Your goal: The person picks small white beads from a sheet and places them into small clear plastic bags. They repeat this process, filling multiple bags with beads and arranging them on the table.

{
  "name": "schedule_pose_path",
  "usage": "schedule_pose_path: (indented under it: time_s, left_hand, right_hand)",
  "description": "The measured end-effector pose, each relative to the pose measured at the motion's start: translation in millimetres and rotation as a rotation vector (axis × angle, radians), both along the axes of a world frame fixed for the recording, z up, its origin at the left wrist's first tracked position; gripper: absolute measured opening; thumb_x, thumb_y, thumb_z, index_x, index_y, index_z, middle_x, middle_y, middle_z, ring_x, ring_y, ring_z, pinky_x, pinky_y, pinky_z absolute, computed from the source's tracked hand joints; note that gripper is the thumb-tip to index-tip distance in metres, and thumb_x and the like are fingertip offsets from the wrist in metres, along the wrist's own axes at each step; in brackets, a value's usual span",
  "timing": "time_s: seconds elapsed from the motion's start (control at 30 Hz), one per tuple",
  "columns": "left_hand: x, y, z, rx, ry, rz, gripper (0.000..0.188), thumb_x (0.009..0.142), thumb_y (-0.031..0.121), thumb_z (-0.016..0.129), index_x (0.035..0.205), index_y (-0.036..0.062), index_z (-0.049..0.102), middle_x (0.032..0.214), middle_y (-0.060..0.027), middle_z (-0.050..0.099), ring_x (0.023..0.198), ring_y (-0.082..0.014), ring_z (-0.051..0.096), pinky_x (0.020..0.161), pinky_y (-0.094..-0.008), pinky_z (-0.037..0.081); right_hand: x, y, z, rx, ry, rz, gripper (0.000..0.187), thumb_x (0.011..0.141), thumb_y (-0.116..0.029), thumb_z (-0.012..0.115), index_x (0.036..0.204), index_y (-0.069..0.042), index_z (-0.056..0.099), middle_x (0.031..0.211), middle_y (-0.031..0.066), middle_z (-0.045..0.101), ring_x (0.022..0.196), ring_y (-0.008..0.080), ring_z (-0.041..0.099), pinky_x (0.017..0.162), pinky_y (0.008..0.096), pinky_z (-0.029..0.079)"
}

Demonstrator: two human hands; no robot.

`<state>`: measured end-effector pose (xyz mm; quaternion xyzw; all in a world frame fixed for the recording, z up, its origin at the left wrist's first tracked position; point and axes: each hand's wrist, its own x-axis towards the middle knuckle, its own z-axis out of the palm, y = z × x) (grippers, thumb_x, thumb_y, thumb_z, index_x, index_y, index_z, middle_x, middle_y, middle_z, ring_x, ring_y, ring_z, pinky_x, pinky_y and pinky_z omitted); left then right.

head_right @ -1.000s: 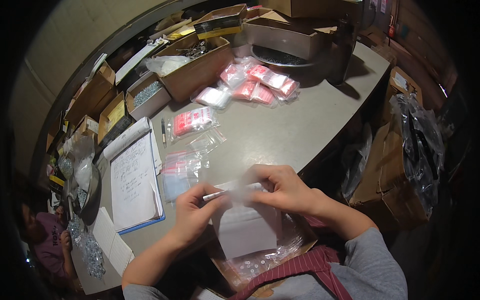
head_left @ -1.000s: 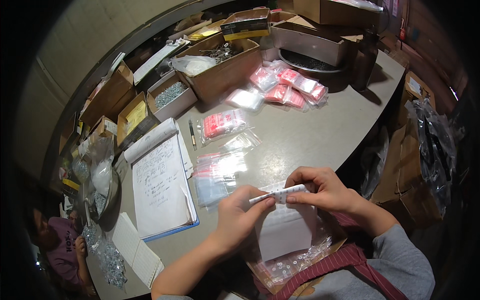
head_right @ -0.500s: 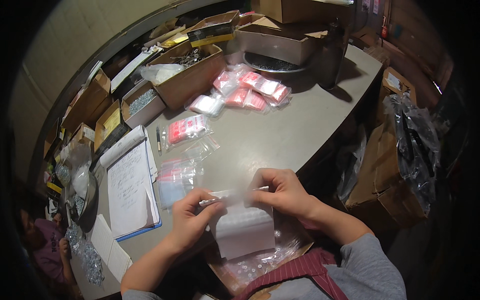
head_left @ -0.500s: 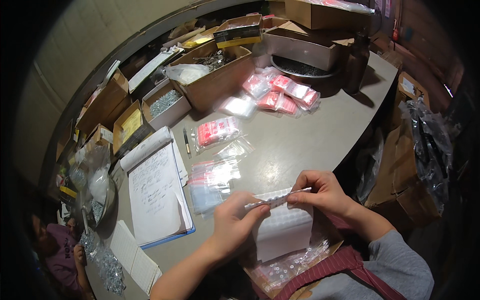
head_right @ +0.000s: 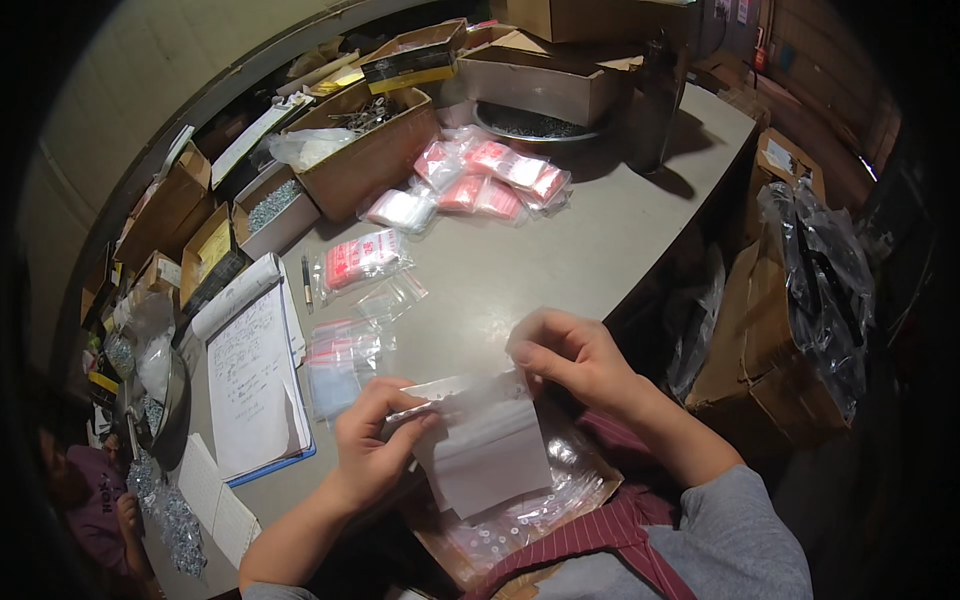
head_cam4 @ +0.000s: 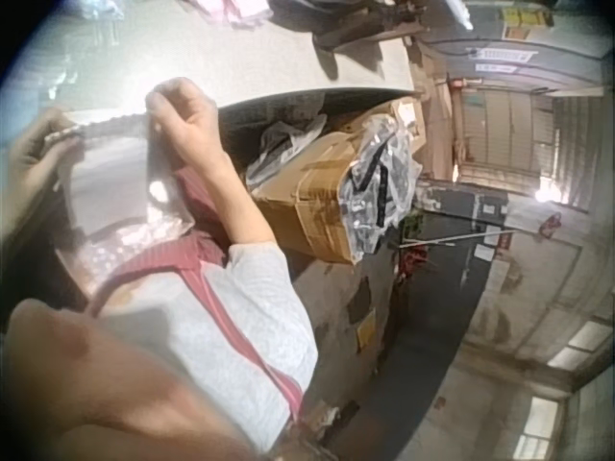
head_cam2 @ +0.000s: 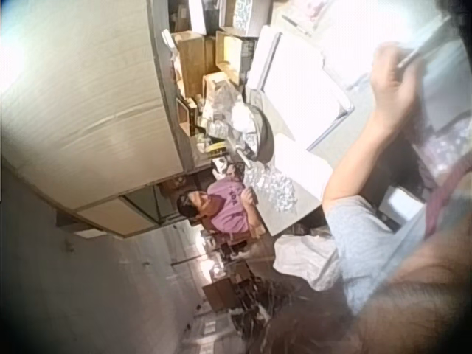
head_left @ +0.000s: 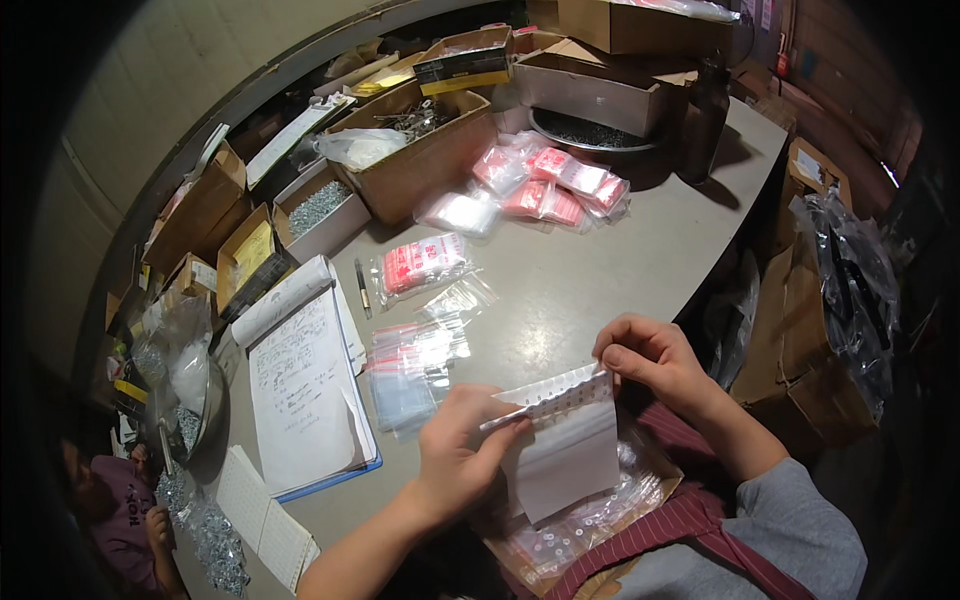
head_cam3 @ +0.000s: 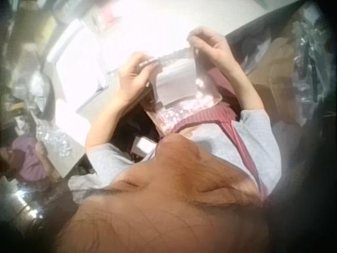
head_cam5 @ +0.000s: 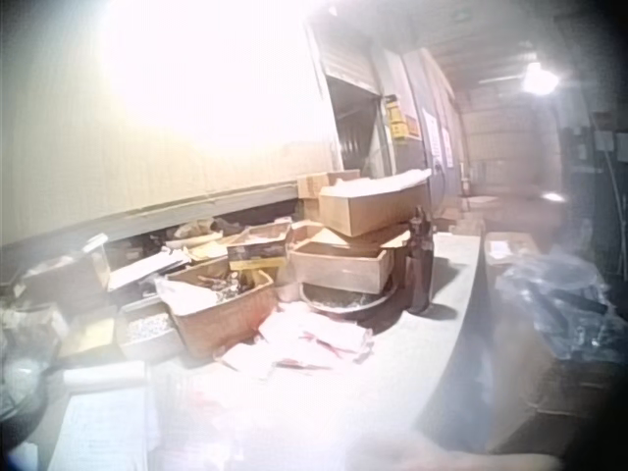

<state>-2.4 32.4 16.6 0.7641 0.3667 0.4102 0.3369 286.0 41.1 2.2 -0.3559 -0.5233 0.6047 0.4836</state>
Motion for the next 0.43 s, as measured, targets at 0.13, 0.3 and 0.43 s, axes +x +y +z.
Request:
schedule_pose_path:
  time_s: [0.13,0.3,0.43]
  left_hand:
    - [-1,0,1,0.094,0.004,-0.049,0.016,0.081,-0.009,0.077,0.095,-0.0011,0.073,0.103,-0.0142,0.068,0.098,-0.0225,0.065,0.085,-0.0311,0.051]
    - [-1,-1,7,0.128,-0.026,-0.084,0.027,0.076,-0.013,0.075,0.099,-0.0001,0.075,0.104,-0.0138,0.068,0.102,-0.025,0.063,0.086,-0.0314,0.05]
    - [-3,-1,5,0.115,-0.023,-0.087,0.028,0.076,-0.012,0.076,0.1,0.0014,0.076,0.105,-0.0127,0.068,0.11,-0.0276,0.061,0.092,-0.0325,0.049]
  right_hand:
    - [2,4,3,0.125,-0.113,0.027,0.028,0.099,-0.019,0.074,0.12,-0.002,0.067,0.105,0.0028,0.067,0.098,0.0116,0.063,0.087,0.0269,0.051]
    - [13,6,5,0.027,-0.049,0.178,0.035,0.097,-0.02,0.075,0.126,-0.002,0.067,0.116,0.0034,0.068,0.104,0.012,0.062,0.093,0.0284,0.05]
    - [6,3,10,0.105,-0.11,0.239,0.038,0.099,-0.026,0.073,0.13,-0.005,0.067,0.124,0.0049,0.066,0.116,0.0142,0.062,0.103,0.0317,0.048]
